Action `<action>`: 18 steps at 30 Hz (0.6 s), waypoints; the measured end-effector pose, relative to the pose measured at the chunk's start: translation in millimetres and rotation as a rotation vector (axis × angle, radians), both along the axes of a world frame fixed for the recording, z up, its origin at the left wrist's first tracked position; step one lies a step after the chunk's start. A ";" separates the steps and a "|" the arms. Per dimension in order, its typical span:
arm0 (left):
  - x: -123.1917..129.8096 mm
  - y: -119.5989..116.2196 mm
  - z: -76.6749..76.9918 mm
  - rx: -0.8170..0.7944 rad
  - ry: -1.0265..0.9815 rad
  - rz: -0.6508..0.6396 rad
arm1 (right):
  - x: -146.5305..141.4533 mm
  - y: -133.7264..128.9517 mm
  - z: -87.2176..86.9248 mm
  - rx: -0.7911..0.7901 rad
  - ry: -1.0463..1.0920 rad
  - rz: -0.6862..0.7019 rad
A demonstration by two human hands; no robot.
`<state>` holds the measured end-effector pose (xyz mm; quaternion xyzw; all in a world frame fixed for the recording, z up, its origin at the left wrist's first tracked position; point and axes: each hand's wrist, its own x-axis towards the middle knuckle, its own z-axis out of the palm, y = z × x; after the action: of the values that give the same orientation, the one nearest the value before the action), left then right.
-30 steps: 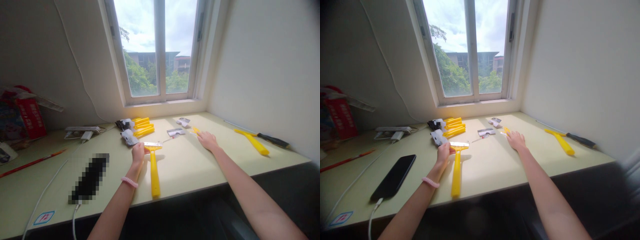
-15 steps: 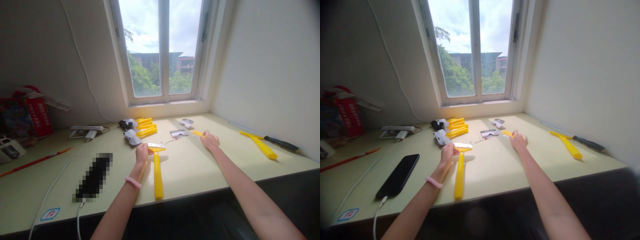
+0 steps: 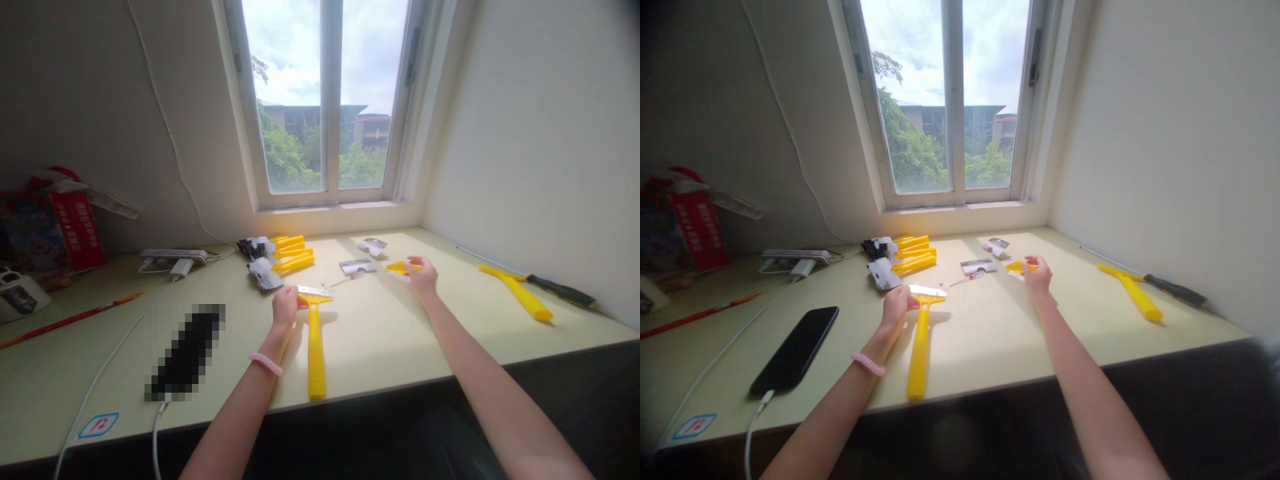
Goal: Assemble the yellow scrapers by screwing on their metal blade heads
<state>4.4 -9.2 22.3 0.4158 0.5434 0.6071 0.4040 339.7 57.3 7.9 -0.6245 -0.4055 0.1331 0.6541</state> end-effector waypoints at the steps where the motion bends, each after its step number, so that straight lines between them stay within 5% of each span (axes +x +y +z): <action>1: 0.1 0.4 -0.5 0.002 0.000 -0.005 | -6.6 -1.1 4.8 0.044 0.108 0.060; 8: -1.6 3.1 -4.7 0.008 0.045 -0.004 | -74.2 -19.8 41.8 0.128 0.672 0.628; 13: -2.5 4.9 -7.7 0.019 0.055 -0.015 | -120.3 -37.9 53.1 0.049 0.585 0.959; 18: -3.4 7.2 -10.3 0.024 0.077 -0.018 | -152.7 -43.5 56.4 0.021 0.371 1.075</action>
<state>1.0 -2.0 12.0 0.4485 0.5477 0.5935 0.3830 186.9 13.9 64.3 -0.2902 -0.5460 0.5506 0.5608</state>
